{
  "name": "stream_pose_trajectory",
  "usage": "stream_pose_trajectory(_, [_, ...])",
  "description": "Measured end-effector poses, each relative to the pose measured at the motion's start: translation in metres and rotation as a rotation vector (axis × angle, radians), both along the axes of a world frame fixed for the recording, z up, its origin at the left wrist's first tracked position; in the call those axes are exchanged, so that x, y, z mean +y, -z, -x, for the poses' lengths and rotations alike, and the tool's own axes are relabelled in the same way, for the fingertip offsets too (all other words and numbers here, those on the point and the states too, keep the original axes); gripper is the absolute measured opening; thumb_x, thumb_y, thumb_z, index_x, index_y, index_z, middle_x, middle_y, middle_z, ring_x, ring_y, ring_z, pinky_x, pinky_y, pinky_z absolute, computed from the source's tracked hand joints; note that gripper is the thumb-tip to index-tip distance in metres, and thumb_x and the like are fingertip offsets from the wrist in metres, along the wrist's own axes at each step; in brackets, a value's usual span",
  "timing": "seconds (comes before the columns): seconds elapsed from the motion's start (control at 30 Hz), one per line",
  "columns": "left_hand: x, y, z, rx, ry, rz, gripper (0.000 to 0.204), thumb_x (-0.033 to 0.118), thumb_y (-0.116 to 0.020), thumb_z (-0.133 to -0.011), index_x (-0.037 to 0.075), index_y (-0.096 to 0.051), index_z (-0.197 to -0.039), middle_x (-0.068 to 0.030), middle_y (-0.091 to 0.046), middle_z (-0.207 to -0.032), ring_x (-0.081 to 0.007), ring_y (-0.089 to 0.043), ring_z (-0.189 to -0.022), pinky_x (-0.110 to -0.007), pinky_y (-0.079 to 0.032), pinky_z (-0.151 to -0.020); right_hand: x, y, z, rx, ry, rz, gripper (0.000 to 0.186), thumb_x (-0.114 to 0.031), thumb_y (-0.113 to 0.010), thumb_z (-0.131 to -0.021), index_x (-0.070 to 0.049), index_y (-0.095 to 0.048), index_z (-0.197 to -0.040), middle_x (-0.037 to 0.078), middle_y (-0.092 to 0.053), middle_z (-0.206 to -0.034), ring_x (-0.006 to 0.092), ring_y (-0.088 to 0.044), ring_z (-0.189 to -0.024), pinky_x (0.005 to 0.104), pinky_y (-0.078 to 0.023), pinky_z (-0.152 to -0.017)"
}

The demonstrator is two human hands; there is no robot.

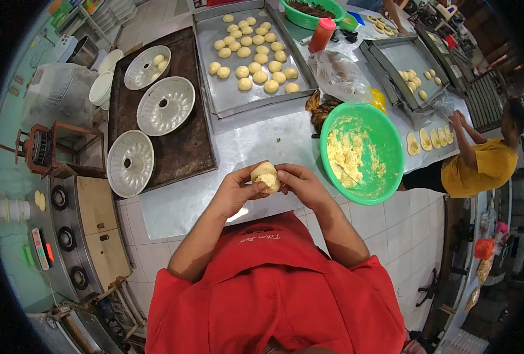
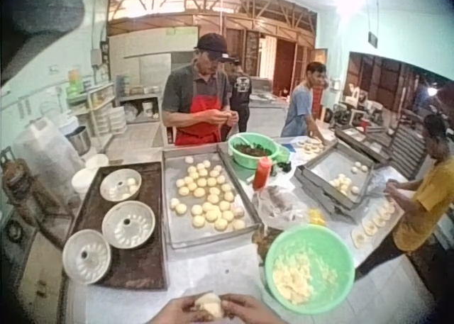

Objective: The recorder prepares buns by flattening dough balls, adding a yellow cream filling with a spoon, sealing the dough, and placing the buns into circular baking tins.

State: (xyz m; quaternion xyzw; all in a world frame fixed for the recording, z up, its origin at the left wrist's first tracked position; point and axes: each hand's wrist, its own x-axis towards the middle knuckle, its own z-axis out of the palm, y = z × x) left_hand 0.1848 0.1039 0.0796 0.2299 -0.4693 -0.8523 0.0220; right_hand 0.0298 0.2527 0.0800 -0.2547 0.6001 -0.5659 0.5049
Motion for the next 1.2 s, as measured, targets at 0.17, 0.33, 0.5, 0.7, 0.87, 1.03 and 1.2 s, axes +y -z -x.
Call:
stream_pose_trajectory(0.17, [-0.01, 0.018, -0.003, -0.098, 0.021, 0.09, 0.049, 0.007, -0.07, -0.087, 0.002, -0.053, -0.133, -0.0123, -0.064, -0.114, -0.0211, -0.065, -0.099, -0.032, -0.059, -0.082, -0.005, 0.034, -0.012, -0.096, 0.043, -0.012, 0.033, -0.025, -0.067, -0.088, 0.002, -0.065, -0.107, 0.004, -0.064, -0.085, 0.0088, -0.055, -0.073, 0.0234, -0.044, -0.063])
stream_pose_trajectory(0.33, [-0.013, 0.05, 0.007, -0.2, 0.002, 0.185, 0.041, 0.005, -0.07, -0.086, -0.003, -0.058, -0.124, -0.0125, -0.068, -0.104, -0.0204, -0.068, -0.091, -0.03, -0.06, -0.076, -0.013, 0.064, -0.024, 0.18, 0.216, -0.127, 0.028, -0.016, -0.071, -0.084, 0.003, -0.065, -0.104, 0.008, -0.067, -0.086, 0.0128, -0.059, -0.073, 0.0268, -0.047, -0.061])
stream_pose_trajectory(0.5, [-0.027, 0.055, 0.021, -0.279, 0.097, 0.064, 0.037, 0.006, -0.066, -0.089, -0.009, -0.057, -0.122, -0.0158, -0.066, -0.109, -0.0239, -0.068, -0.094, -0.034, -0.061, -0.083, 0.0, 0.037, -0.051, 0.794, 0.248, 0.02, 0.028, -0.006, -0.068, -0.079, 0.002, -0.065, -0.106, 0.01, -0.065, -0.088, 0.0237, -0.061, -0.076, 0.0351, -0.05, -0.063])
stream_pose_trajectory(0.7, [-0.04, 0.058, 0.031, -0.266, 0.447, 0.021, 0.034, 0.009, -0.058, -0.095, -0.008, -0.055, -0.124, -0.0149, -0.064, -0.113, -0.0236, -0.067, -0.098, -0.035, -0.058, -0.088, 0.02, 0.056, -0.045, 1.378, -0.007, 0.197, 0.041, -0.004, -0.068, -0.071, 0.001, -0.062, -0.111, 0.011, -0.058, -0.099, 0.0286, -0.056, -0.088, 0.0389, -0.05, -0.072])
stream_pose_trajectory(0.87, [-0.03, 0.041, 0.046, -0.265, 0.484, 0.12, 0.036, 0.016, -0.055, -0.097, -0.002, -0.056, -0.129, -0.011, -0.065, -0.113, -0.0203, -0.066, -0.098, -0.032, -0.056, -0.089, 0.016, 0.04, -0.029, 1.118, 0.225, 0.077, 0.05, -0.007, -0.073, -0.073, -0.001, -0.057, -0.119, 0.015, -0.057, -0.1, 0.0332, -0.058, -0.092, 0.0396, -0.051, -0.076])
stream_pose_trajectory(1.03, [-0.013, 0.062, 0.062, -0.251, 0.514, 0.592, 0.034, 0.01, -0.062, -0.092, 0.002, -0.061, -0.125, -0.0105, -0.069, -0.102, -0.0164, -0.067, -0.087, -0.03, -0.058, -0.073, 0.021, 0.062, -0.011, 0.859, 0.092, -0.005, 0.045, -0.007, -0.074, -0.075, -0.001, -0.059, -0.117, 0.015, -0.058, -0.1, 0.0342, -0.061, -0.092, 0.0402, -0.051, -0.075])
stream_pose_trajectory(1.2, [-0.005, 0.061, 0.074, -0.314, 0.473, 0.749, 0.037, 0.006, -0.063, -0.09, 0.001, -0.059, -0.127, -0.0124, -0.069, -0.097, -0.0167, -0.068, -0.081, -0.03, -0.058, -0.069, 0.024, 0.084, -0.017, 0.994, 0.183, 0.038, 0.039, -0.005, -0.072, -0.076, -0.001, -0.061, -0.113, 0.015, -0.059, -0.101, 0.0338, -0.062, -0.086, 0.0406, -0.052, -0.073])
